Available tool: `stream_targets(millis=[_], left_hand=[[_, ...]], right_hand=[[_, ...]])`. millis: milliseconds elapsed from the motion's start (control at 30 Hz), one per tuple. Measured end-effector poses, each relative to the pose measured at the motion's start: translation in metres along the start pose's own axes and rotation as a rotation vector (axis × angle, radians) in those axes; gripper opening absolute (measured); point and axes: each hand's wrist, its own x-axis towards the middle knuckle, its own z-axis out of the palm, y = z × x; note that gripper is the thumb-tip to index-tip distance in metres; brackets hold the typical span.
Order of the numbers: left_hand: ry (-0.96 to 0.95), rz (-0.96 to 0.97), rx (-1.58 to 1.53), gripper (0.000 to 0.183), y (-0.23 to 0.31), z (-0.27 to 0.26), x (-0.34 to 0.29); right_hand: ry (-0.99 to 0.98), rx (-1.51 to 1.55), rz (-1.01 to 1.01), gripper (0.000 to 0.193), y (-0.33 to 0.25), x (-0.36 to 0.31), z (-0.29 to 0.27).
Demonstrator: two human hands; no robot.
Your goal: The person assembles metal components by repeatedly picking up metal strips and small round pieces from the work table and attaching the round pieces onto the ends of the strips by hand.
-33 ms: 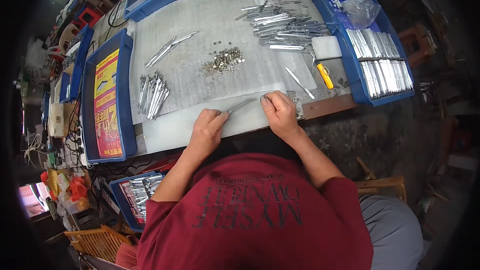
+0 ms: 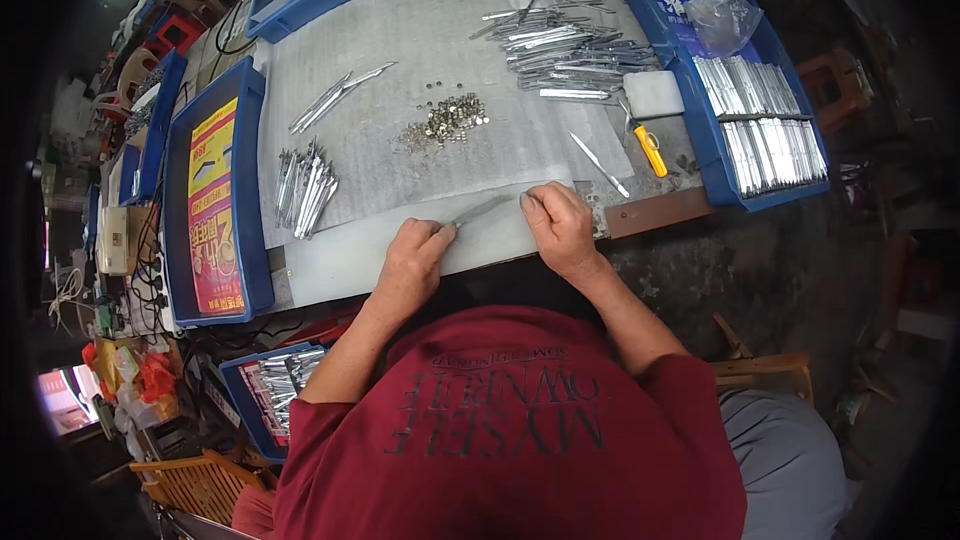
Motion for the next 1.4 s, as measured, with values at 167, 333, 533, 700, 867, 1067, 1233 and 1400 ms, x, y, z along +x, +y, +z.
stream_targets(millis=[167, 333, 533, 700, 867, 1067, 1233, 1400], left_hand=[[-0.186, 0.067, 0.040, 0.029, 0.000, 0.003, 0.010], [-0.169, 0.215, -0.023, 0.028, 0.010, 0.035, 0.046], [-0.050, 0.159, 0.010, 0.022, 0.004, 0.022, 0.035], [-0.066, 0.082, 0.082, 0.028, -0.001, 0.000, 0.007], [-0.180, 0.151, 0.050, 0.026, 0.002, 0.014, 0.017], [-0.127, 0.202, 0.050, 0.022, 0.010, 0.040, 0.051], [0.201, 0.028, -0.068, 0.023, -0.003, 0.025, 0.037], [0.346, -0.193, 0.129, 0.025, -0.053, -0.031, 0.006]], right_hand=[[0.016, 0.013, -0.001, 0.010, 0.001, 0.001, 0.002], [0.023, 0.021, 0.020, 0.009, -0.002, 0.000, 0.003], [0.048, 0.060, 0.027, 0.010, 0.002, -0.001, 0.001], [0.032, 0.054, -0.012, 0.010, 0.000, 0.002, 0.000], [0.029, 0.055, -0.003, 0.008, -0.001, 0.001, 0.003], [0.027, 0.071, 0.032, 0.007, 0.002, -0.003, 0.003], [0.017, 0.101, 0.059, 0.009, 0.006, -0.005, 0.003], [-0.002, 0.068, 0.055, 0.010, 0.002, -0.002, 0.002]])
